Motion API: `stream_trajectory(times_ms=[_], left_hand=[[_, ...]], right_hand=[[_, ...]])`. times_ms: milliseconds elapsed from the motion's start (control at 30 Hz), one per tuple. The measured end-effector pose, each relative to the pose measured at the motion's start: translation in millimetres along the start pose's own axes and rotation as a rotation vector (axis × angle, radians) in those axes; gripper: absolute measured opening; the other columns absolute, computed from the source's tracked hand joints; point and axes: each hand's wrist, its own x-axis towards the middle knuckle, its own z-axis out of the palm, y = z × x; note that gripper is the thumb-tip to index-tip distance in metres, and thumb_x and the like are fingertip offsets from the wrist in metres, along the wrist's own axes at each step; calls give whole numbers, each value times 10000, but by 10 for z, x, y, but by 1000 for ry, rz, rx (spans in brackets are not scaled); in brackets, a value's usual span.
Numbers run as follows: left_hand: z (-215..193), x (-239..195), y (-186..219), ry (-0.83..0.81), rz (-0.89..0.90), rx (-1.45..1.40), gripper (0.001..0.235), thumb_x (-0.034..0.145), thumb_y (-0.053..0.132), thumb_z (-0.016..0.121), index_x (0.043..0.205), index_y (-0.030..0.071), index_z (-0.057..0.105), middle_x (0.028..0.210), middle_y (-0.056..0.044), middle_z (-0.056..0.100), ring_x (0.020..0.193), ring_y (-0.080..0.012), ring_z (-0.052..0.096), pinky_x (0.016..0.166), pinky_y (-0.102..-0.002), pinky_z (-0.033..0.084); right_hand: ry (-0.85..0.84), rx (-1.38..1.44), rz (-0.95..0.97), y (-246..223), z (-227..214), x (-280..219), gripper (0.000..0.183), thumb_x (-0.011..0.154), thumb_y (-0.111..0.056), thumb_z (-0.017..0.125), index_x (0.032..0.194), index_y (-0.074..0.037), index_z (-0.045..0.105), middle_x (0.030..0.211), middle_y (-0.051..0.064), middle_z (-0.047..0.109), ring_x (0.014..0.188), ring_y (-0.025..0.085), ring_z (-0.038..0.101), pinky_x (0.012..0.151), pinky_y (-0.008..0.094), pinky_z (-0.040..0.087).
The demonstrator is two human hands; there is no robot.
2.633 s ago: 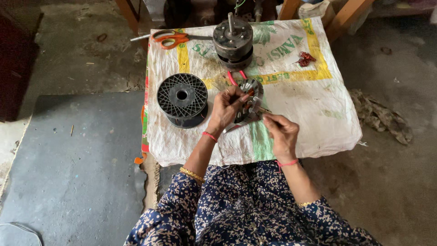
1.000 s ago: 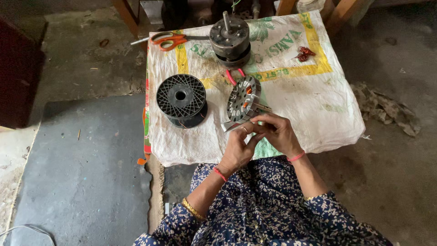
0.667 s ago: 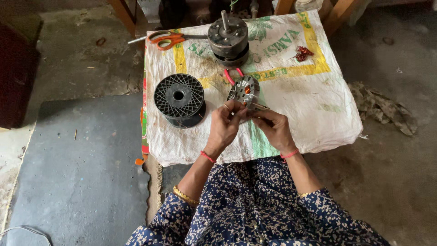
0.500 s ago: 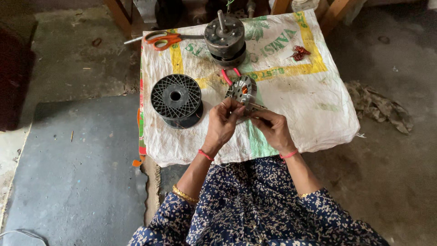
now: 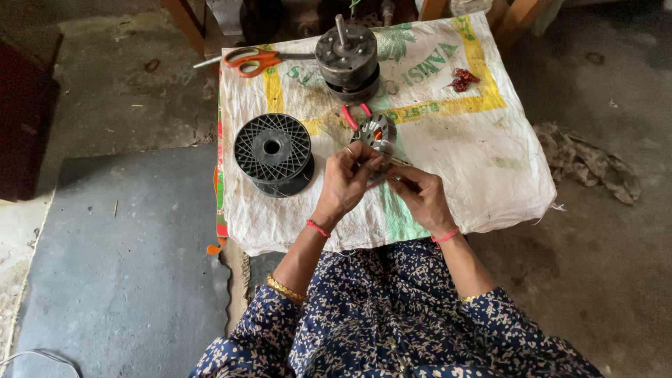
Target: The person sits on the floor and uses a small metal tool to adjust or clean the slots of a motor armature. They repeatedly insert the tool into the slots and rotate the component while working.
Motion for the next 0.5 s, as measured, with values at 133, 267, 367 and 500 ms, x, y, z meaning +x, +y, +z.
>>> stream_trajectory(times_ms=[133,267,367,500], left_hand=[[12,-15,63,-21,7,106,48,966,7,699,969,-20,658,898,-71,737,838,-89,682,761,-266,595],[-52,51,24,15,73,154,47,951,16,699,963,-15,666,888,-74,747,835,-94,695,746,-265,584],[-189,146,-105,51,92,141,38,955,29,693,971,-4,684,905,-61,752,836,-89,688,755,-254,573],[-304,219,-324,79,10,174,66,966,57,705,942,-3,693,836,-44,744,759,-79,644,679,-252,521]], right_hand=[[14,-75,42,20,-14,-20,228,965,-38,720,1188,-7,750,853,3,672,689,43,468,586,217,370],[25,-60,16,52,-23,-31,236,958,-53,732,1192,-26,740,723,-53,545,626,19,373,537,217,292],[48,-185,58,72,-42,-32,139,957,-46,709,1084,-19,759,768,-77,666,620,2,463,507,209,343],[95,-101,41,61,-104,-30,93,956,-76,728,1025,-20,751,687,-64,571,597,15,417,511,213,303]])
